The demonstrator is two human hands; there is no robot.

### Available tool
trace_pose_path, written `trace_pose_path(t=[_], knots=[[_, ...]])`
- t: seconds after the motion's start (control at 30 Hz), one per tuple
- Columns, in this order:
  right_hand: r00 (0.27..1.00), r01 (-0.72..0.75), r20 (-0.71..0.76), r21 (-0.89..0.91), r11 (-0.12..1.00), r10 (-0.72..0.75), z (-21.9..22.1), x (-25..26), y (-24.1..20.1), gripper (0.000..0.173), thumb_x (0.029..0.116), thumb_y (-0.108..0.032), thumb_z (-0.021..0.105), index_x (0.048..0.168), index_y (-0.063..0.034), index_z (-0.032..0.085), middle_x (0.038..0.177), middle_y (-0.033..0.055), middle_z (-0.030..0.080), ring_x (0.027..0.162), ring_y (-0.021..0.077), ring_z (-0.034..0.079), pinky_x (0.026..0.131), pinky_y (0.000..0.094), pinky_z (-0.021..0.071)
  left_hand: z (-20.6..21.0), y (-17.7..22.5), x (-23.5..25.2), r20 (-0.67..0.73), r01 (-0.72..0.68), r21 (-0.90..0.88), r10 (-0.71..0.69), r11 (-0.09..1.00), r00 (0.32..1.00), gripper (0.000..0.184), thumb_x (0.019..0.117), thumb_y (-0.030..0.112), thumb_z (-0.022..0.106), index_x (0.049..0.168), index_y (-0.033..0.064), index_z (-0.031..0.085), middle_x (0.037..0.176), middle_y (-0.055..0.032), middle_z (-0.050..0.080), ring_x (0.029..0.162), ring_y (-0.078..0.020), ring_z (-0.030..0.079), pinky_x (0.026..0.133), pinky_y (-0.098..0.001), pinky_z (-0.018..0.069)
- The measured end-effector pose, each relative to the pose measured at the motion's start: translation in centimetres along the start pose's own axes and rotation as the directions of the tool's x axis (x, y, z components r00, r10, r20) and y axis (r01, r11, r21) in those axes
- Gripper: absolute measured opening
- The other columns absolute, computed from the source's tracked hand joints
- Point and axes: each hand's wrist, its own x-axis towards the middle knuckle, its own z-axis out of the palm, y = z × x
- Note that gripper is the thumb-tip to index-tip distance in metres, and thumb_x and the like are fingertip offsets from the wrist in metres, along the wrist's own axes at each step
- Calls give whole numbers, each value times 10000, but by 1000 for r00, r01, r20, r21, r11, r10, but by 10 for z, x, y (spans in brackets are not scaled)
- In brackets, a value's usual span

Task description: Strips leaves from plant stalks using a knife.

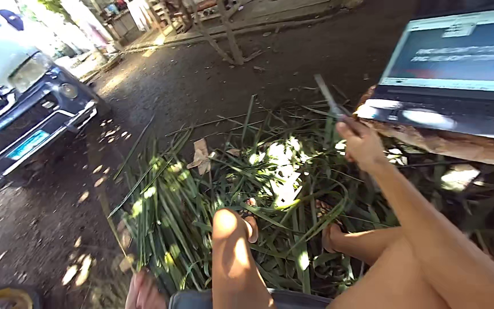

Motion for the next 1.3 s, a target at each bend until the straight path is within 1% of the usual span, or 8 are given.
trace_pose_path(t=[0.13,0.33,0.67,0.8,0.9,1.0,1.1,1.3], knots=[[986,-143,117,221,965,119,22,-15,-13,460,1112,-420,366,1520,-221,443,1182,1,667,432,-9,388,391,181,359,33,-17,75,-240,-338,33,336,941,911,367,1126,200,225,1049,209,584,697,91,619,571,-4,582,552,-146,507],[790,-361,604,328,873,100,81,-109,-57,450,1122,-308,253,1465,-149,498,1309,-21,660,420,-1,401,370,177,361,88,-59,131,-403,-437,-9,397,899,825,279,1127,140,257,1061,163,527,893,12,746,895,-139,755,841,-295,622],[771,121,567,317,941,-290,121,-181,-51,557,1047,-285,451,1565,-88,401,909,17,671,539,54,509,478,255,458,91,-103,115,-370,-585,58,562,809,740,254,1124,166,264,1065,214,507,1018,26,768,1055,-180,740,886,-380,621],[731,178,594,311,934,-337,127,-192,-53,638,1040,-335,517,1610,-127,321,1242,56,696,933,117,679,789,371,566,106,-132,99,-323,-591,2,560,807,763,268,1117,170,310,1038,218,562,954,8,762,1000,-200,753,917,-408,615],[743,180,570,334,925,-351,133,-191,-47,611,1047,-354,502,1575,-70,386,1471,87,578,1314,142,574,1113,428,452,113,-148,92,-260,-622,-24,596,783,760,264,1110,170,332,1036,219,581,903,16,743,937,-187,752,937,-426,606],[781,149,540,326,934,-313,132,-184,-45,565,1058,-339,495,1543,-55,439,1389,96,628,1124,90,652,996,334,519,113,-151,89,-185,-660,-56,642,749,744,238,1101,186,400,1023,223,621,847,27,728,868,-159,744,953,-431,594],[798,72,545,339,938,-258,129,-175,-46,572,1057,-354,492,1558,-88,421,1316,74,646,710,36,600,582,235,503,111,-145,85,-152,-672,-71,657,737,738,248,1096,174,401,1012,230,627,811,44,707,852,-134,732,987,-435,574],[837,109,459,393,913,-297,129,-163,-44,570,1060,-325,518,1560,-71,411,1410,57,598,672,-18,569,541,183,481,112,-126,78,-254,-698,-48,667,715,700,318,1109,159,322,1010,194,623,796,20,713,816,-155,742,924,-433,608]])
